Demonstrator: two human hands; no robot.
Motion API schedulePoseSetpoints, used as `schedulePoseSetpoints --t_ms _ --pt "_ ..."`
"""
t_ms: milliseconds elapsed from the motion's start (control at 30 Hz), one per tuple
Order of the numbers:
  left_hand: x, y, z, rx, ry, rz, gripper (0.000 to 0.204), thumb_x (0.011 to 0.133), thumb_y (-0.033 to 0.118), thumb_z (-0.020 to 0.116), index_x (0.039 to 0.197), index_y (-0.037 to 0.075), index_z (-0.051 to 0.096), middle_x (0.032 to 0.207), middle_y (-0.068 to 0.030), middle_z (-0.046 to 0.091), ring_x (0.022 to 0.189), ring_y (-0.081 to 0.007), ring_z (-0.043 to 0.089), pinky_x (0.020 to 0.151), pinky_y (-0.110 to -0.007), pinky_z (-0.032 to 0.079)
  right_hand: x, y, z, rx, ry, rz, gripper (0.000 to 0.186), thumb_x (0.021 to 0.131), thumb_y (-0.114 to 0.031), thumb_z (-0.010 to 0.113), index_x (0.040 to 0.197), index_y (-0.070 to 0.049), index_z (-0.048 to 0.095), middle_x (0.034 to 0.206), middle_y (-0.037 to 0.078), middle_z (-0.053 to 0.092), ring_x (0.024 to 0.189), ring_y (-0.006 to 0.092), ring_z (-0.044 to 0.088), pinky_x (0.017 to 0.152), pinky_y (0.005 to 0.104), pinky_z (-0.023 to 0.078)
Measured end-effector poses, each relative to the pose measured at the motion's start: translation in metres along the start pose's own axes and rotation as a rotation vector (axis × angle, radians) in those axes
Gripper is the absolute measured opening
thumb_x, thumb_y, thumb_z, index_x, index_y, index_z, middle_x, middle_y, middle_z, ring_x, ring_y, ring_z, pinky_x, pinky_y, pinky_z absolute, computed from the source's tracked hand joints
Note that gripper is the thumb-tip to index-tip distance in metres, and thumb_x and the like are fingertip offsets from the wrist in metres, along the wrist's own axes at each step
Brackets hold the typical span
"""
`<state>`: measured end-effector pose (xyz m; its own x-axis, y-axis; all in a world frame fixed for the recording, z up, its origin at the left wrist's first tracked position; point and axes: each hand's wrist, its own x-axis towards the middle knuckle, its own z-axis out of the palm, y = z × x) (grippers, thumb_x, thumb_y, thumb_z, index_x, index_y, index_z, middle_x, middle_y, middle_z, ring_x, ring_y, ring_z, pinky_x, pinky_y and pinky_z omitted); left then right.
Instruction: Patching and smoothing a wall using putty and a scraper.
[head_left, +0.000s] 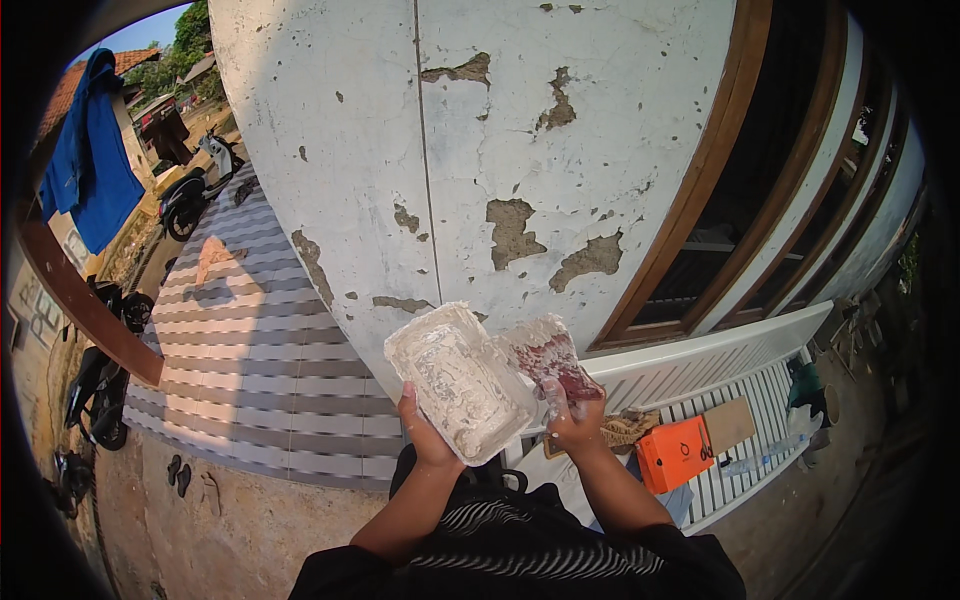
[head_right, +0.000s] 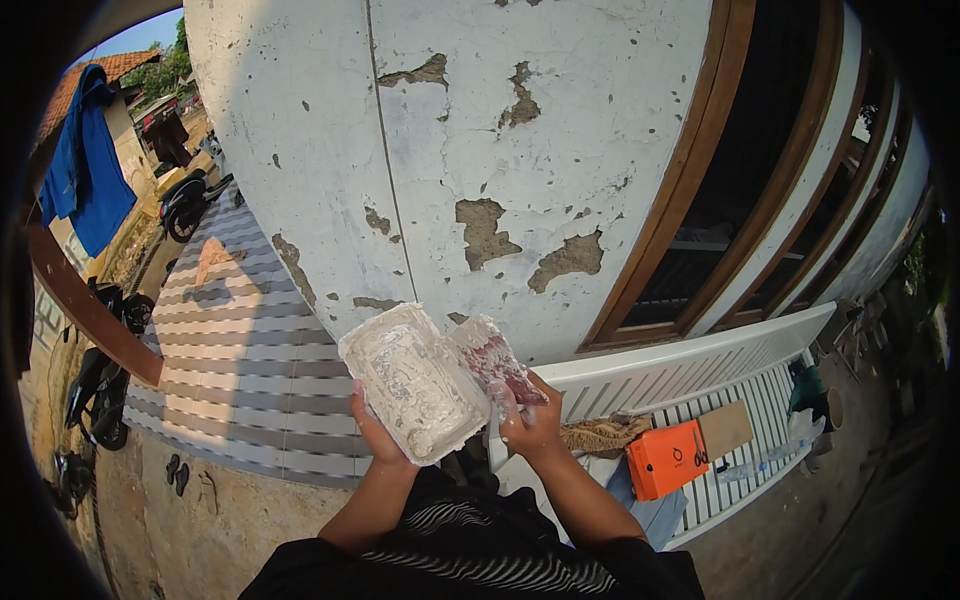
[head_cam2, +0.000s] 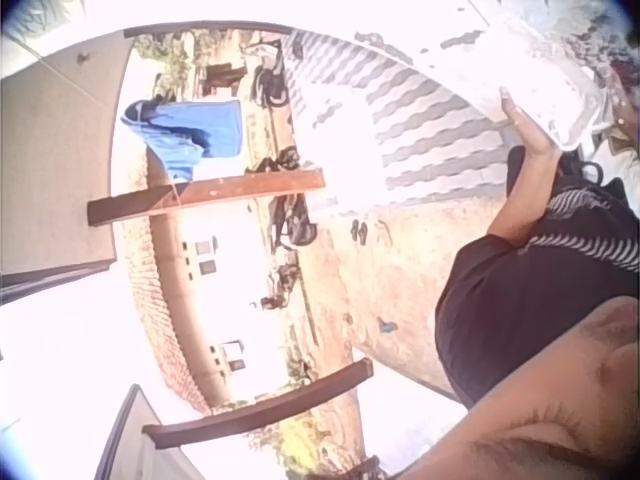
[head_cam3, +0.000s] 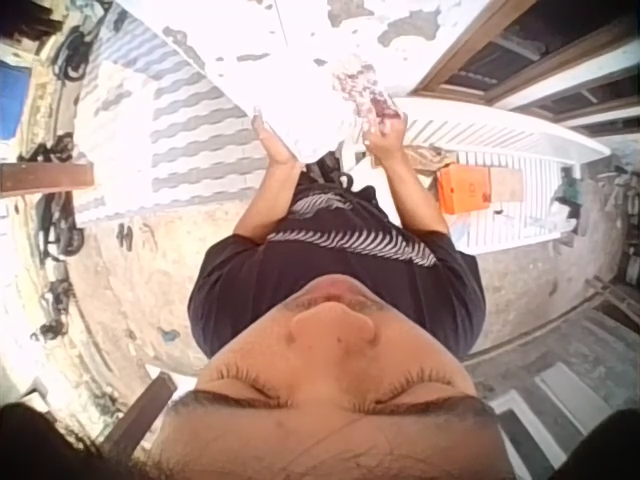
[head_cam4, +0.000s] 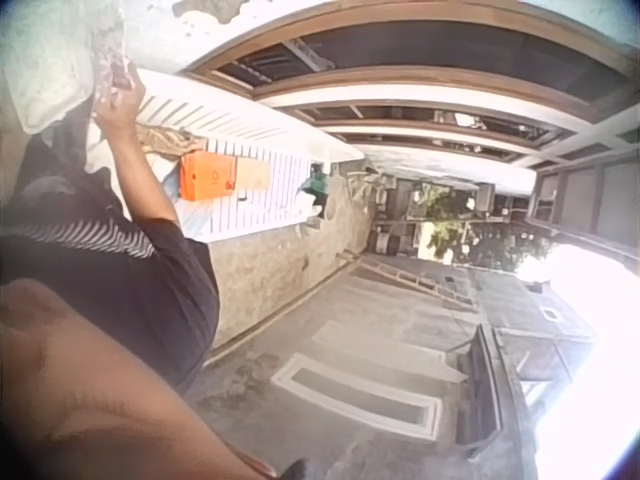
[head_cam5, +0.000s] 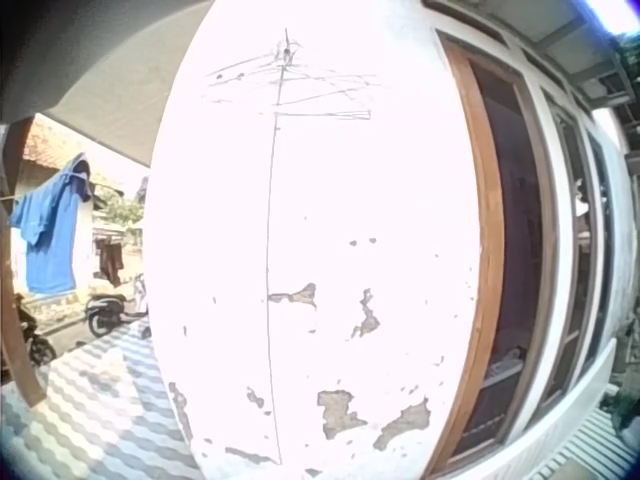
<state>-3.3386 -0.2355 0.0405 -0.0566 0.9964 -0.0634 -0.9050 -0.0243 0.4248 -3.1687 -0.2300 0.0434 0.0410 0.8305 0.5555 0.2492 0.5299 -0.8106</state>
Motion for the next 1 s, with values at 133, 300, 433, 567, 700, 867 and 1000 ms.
schedulePoseSetpoints --t_ms 133,300,433,567,700,867,1000 --pt "0.002 0.003 -0.006 -0.034 -0.003 0.023 0.066 0.091 0.051 0.038 0.138 0.004 0.034 0.132 -0.0152 0.047 0.119 -0.0307 0.049 0.100 -0.044 0.041 0.008 0.000 0.002 0.170 0.192 0.073 0.012 0.090 -0.003 0.055 0.092 0.004 0.065 0.078 0.007 0.064 0.069 0.0115 0.059 0.064 0.0254 0.047" --pt "0.001 0.002 -0.006 -0.061 -0.022 0.031 0.066 0.091 0.051 0.038 0.138 0.004 0.034 0.132 -0.0156 0.047 0.119 -0.0307 0.050 0.100 -0.044 0.041 0.004 0.011 0.001 0.141 0.098 0.107 0.010 0.091 -0.001 0.054 0.096 0.004 0.061 0.088 0.007 0.064 0.076 0.0118 0.057 0.068 0.0265 0.047" --pt "0.002 0.001 -0.008 -0.025 -0.004 0.033 0.067 0.091 0.050 0.040 0.138 0.004 0.033 0.132 -0.0161 0.047 0.119 -0.0306 0.050 0.100 -0.044 0.041 -0.001 0.017 0.002 0.159 0.097 0.146 0.012 0.091 -0.002 0.053 0.098 0.004 0.061 0.090 0.008 0.064 0.077 0.0127 0.058 0.069 0.0269 0.047" --pt "0.000 0.001 -0.008 -0.001 -0.004 0.008 0.065 0.091 0.051 0.037 0.140 0.007 0.034 0.135 -0.0154 0.046 0.120 -0.0323 0.049 0.100 -0.046 0.041 -0.001 0.017 0.000 0.079 0.030 0.103 0.015 0.090 -0.002 0.052 0.098 0.004 0.063 0.090 0.009 0.066 0.077 0.0131 0.059 0.070 0.0269 0.047" --pt "-0.001 0.000 -0.005 -0.002 -0.015 0.010 0.065 0.092 0.051 0.037 0.139 0.006 0.034 0.134 -0.0153 0.046 0.119 -0.0323 0.050 0.100 -0.046 0.042 -0.001 0.012 -0.003 0.002 -0.054 0.049 0.017 0.089 -0.002 0.053 0.098 0.005 0.065 0.089 0.010 0.067 0.074 0.0138 0.059 0.069 0.0273 0.047" --pt "-0.002 0.001 -0.001 0.036 -0.017 -0.037 0.069 0.091 0.052 0.039 0.139 0.003 0.032 0.134 -0.0168 0.046 0.120 -0.0317 0.049 0.102 -0.044 0.040 0.001 0.008 -0.009 -0.062 -0.115 -0.008 0.017 0.085 -0.002 0.054 0.096 0.005 0.065 0.088 0.012 0.066 0.073 0.0181 0.061 0.068 0.0297 0.048" --pt "-0.002 0.000 -0.003 0.034 -0.030 -0.061 0.069 0.091 0.051 0.039 0.139 0.003 0.032 0.134 -0.0169 0.045 0.120 -0.0318 0.049 0.101 -0.044 0.040 0.007 0.008 -0.010 -0.229 -0.158 -0.290 0.021 0.076 0.002 0.056 0.095 0.006 0.064 0.085 0.017 0.065 0.071 0.0287 0.063 0.066 0.0327 0.050"
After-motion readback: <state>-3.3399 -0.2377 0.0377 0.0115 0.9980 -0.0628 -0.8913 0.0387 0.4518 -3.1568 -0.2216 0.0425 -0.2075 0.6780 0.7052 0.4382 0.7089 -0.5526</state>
